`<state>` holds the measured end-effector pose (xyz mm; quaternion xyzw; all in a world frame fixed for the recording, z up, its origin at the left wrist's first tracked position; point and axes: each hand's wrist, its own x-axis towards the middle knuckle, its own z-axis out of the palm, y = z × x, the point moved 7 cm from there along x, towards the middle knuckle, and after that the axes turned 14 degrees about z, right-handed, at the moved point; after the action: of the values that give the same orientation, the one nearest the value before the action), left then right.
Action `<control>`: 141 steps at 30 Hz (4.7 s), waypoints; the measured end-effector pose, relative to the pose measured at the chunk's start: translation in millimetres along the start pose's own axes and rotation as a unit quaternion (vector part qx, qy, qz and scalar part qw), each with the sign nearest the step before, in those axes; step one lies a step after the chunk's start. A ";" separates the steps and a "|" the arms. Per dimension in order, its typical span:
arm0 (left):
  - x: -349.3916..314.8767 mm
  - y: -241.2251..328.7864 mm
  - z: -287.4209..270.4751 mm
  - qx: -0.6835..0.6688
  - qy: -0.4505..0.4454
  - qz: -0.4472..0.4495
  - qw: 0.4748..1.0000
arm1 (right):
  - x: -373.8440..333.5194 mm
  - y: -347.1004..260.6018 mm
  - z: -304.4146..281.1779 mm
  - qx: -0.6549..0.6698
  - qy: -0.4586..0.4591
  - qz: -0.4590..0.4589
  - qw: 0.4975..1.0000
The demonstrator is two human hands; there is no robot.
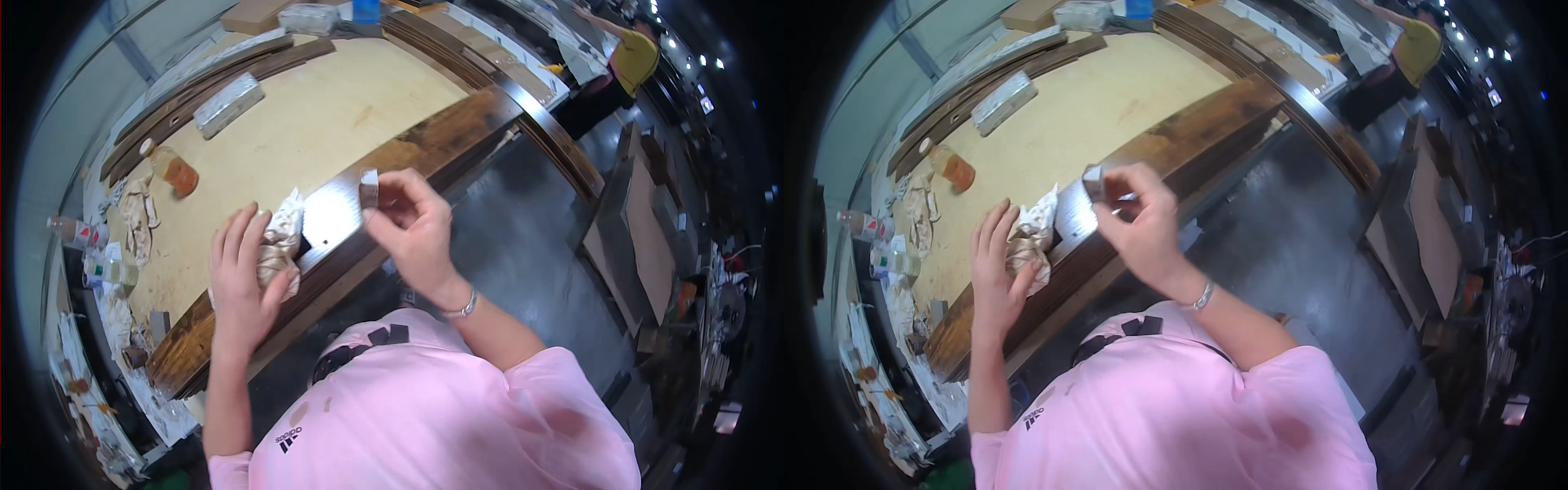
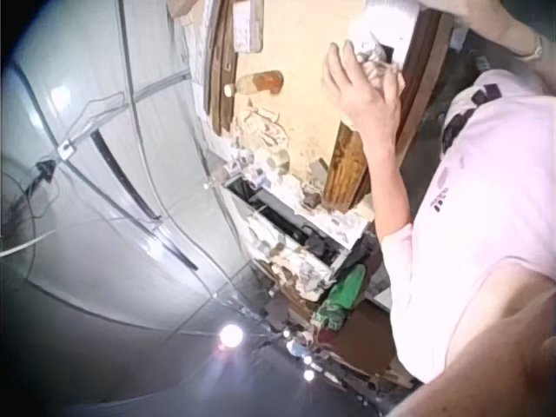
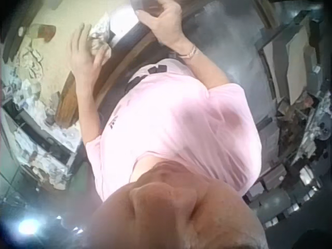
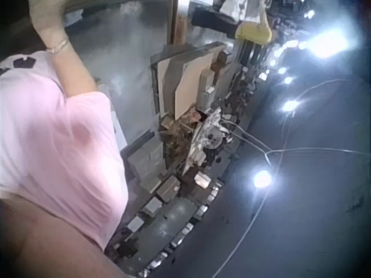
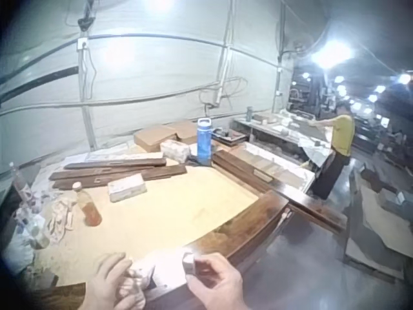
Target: The person wipes a large wooden furniture component with a cloth, applies liquid from a bottle, and uses a sanding block on the surface.
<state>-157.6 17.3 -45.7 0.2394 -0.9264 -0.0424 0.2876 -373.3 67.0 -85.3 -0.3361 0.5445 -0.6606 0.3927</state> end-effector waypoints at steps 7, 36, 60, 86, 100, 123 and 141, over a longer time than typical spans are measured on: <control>-5.5 -41.2 54.6 -0.098 -0.150 -0.128 0.975 | -0.7 11.5 -55.2 -0.339 0.122 -0.194 0.912; -9.3 -42.5 58.6 -0.070 -0.106 -0.131 0.983 | 159.0 -4.3 -299.4 -0.375 0.374 -0.139 0.837; -71.9 -135.2 -32.0 -0.121 0.068 -0.209 0.968 | -3.5 28.4 -20.3 -0.371 0.080 -0.165 0.910; -202.4 -215.3 -86.6 0.014 -0.040 -0.098 0.994 | -176.8 58.0 217.0 -0.483 0.051 -0.209 0.849; -192.2 -94.5 -139.5 -0.234 0.098 0.084 0.963 | -164.4 46.7 271.0 0.133 -0.147 0.114 0.974; -383.9 -225.2 -189.9 -0.123 0.229 -0.325 0.909 | -148.0 69.7 332.2 -0.015 -0.155 0.166 0.974; -260.3 -171.3 -119.8 -0.171 0.027 -0.162 0.971 | -125.7 36.1 192.1 -0.453 0.068 -0.208 0.864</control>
<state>167.9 -4.8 -116.6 0.3341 -0.8463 -0.2401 0.3385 -141.8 87.2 -88.0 -0.5369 0.7266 -0.4286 0.0130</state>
